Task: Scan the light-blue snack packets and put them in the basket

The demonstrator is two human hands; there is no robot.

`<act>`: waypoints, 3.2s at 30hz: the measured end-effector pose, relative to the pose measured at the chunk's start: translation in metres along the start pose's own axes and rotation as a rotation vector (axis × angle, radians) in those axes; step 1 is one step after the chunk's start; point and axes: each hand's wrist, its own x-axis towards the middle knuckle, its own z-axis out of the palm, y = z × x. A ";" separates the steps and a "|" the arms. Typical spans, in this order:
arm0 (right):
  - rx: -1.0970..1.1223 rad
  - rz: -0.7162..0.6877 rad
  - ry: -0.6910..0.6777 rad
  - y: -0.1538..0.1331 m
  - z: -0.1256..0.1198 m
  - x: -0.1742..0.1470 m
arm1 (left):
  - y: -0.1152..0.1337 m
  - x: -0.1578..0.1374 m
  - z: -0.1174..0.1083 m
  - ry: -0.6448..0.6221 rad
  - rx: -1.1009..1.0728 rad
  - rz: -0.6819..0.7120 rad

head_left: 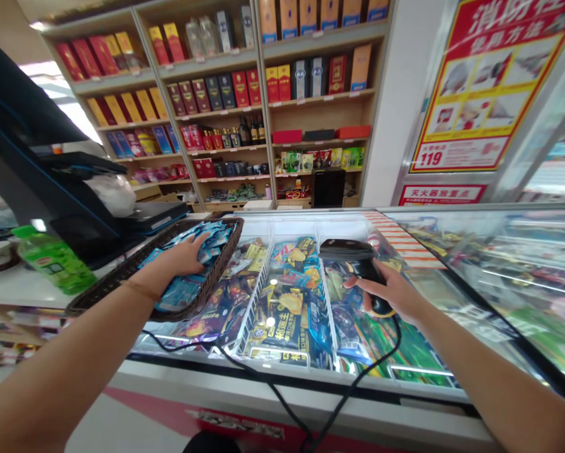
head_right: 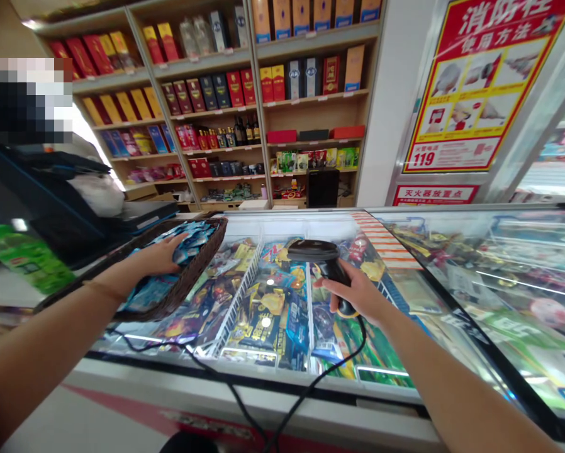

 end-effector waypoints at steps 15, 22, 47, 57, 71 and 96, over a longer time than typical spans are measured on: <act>-0.012 0.013 0.034 -0.004 0.010 -0.009 | 0.045 0.030 -0.007 -0.022 0.051 -0.103; -0.021 0.025 -0.008 -0.004 0.010 -0.010 | 0.061 0.042 -0.001 0.184 0.010 -0.244; 0.015 -0.015 -0.088 -0.009 0.010 -0.005 | 0.042 0.042 -0.042 0.092 0.157 -0.206; 0.064 -0.042 -0.017 -0.005 0.008 0.001 | 0.091 0.007 -0.089 0.245 0.108 -0.173; 0.082 -0.062 -0.004 -0.008 0.009 -0.001 | 0.211 -0.008 -0.013 0.186 0.212 0.050; 0.028 -0.050 -0.048 -0.008 0.009 -0.005 | 0.169 0.022 -0.008 0.140 -0.178 -0.066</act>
